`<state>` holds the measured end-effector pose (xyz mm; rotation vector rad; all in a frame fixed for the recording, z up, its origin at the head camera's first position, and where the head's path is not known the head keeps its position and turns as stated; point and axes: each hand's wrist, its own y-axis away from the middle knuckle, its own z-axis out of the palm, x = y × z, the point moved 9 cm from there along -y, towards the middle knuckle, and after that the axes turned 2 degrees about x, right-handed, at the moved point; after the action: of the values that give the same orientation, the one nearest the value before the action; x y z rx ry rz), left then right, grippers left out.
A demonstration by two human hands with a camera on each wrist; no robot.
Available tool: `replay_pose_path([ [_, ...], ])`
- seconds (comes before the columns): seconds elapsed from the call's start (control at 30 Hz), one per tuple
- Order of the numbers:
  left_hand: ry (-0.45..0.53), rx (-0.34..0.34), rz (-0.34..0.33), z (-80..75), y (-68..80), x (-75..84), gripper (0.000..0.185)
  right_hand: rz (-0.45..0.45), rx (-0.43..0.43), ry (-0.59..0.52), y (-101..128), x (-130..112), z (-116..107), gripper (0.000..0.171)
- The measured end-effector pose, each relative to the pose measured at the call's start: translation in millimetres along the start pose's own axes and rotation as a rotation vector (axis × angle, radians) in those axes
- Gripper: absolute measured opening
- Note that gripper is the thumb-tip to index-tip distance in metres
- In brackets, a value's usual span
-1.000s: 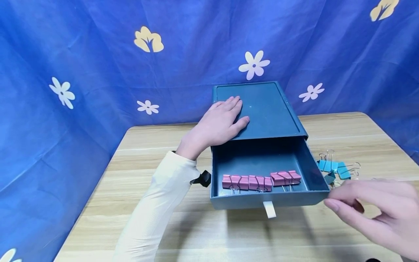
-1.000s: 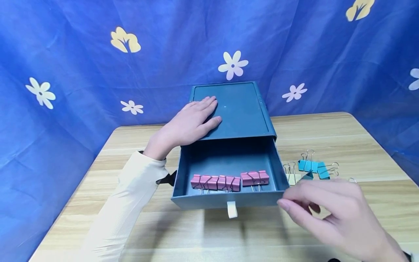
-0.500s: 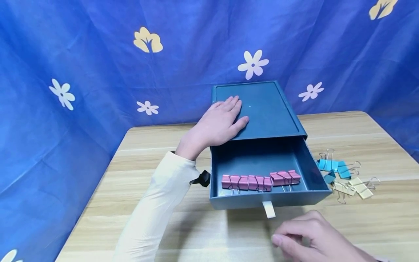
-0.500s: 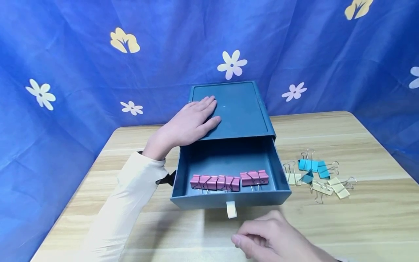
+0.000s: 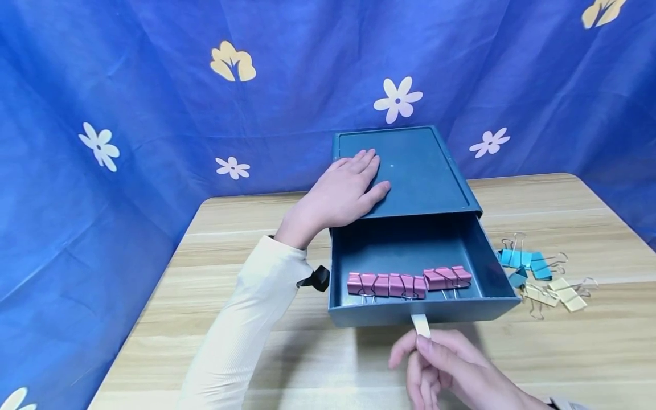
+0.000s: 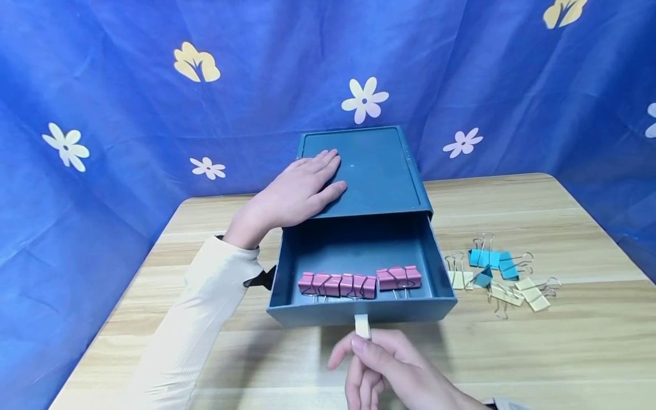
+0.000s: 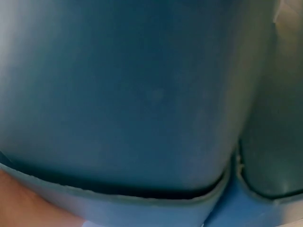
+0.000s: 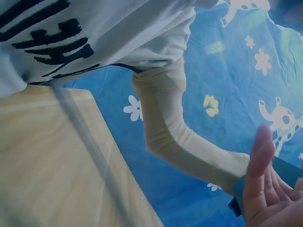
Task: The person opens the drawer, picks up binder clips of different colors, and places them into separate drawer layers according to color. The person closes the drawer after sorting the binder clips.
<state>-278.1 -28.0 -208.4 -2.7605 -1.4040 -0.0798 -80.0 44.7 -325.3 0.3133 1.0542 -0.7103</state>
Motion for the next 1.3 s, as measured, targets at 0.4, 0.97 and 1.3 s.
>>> replay_pose_path([
  [0.4, 0.003, 0.006, 0.006, -1.4, -1.1, 1.1, 0.063, -0.132, -0.028, -0.003, -11, -19, 6, 0.054],
  [0.97, 0.009, 0.012, -0.002, -2.8, -2.3, 2.7, 0.063, -0.225, 0.03, 0.234, -27, -43, -3, 0.048],
  [1.3, 0.014, 0.016, -0.004, -4.4, -2.0, 2.4, 0.063, -0.195, 0.085, 0.286, -31, -45, -9, 0.049],
])
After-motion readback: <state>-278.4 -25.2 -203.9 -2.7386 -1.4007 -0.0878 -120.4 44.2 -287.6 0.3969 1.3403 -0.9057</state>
